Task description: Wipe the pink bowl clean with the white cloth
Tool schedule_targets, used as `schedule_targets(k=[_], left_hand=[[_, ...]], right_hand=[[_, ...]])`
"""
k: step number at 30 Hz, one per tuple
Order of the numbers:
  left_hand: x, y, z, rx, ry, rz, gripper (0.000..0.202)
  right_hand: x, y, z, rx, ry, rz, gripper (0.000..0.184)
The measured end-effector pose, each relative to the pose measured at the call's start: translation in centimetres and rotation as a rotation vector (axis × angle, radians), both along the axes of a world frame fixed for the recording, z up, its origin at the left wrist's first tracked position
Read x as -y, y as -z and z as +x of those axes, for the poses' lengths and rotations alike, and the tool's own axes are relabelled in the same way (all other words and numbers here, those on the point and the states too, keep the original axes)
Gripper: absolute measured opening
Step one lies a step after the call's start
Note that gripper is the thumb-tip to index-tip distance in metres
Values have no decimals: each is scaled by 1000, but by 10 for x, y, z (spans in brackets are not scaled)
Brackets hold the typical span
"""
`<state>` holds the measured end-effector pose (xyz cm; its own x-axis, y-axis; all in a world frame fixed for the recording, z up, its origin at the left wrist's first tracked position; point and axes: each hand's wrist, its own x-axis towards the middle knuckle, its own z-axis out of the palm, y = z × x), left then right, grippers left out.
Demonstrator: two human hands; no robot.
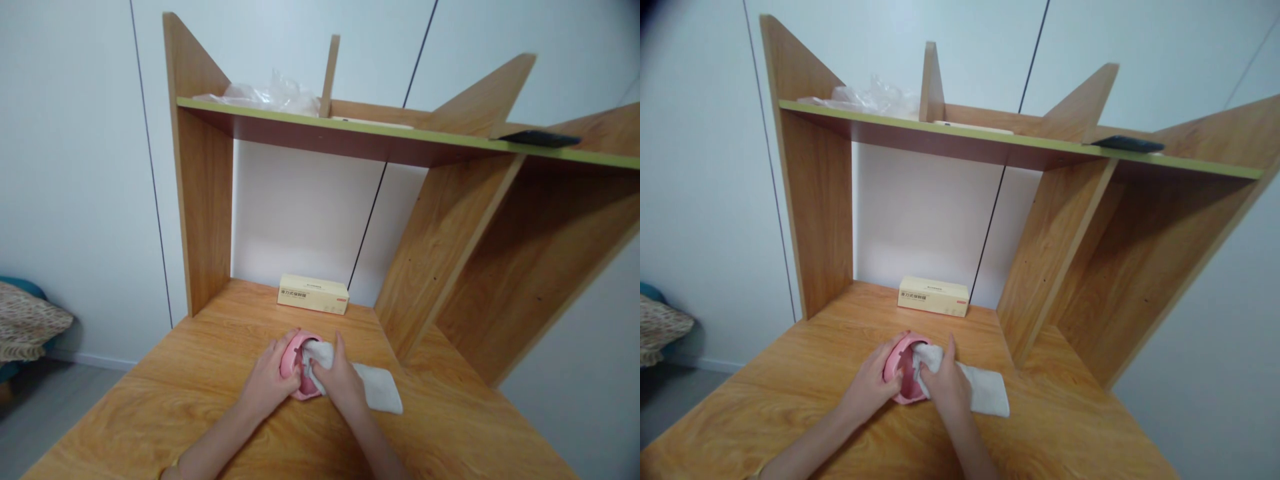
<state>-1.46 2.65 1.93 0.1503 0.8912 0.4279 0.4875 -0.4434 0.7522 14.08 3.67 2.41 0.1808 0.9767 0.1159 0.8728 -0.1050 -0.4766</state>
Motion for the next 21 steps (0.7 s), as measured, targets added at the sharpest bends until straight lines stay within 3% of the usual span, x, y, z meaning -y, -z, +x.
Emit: schedule_targets(k=[5,14,21], left_hand=[[3,-7,1,-35,9,-15,59],[-4,-4,-2,-36,15,-19,56],[-4,-3,-4,-37,16,-9,55]], right_hand=[[-1,4,0,-60,20,18,66],[2,3,4,164,-7,238,61],[-2,10,3,12,-6,42,62]])
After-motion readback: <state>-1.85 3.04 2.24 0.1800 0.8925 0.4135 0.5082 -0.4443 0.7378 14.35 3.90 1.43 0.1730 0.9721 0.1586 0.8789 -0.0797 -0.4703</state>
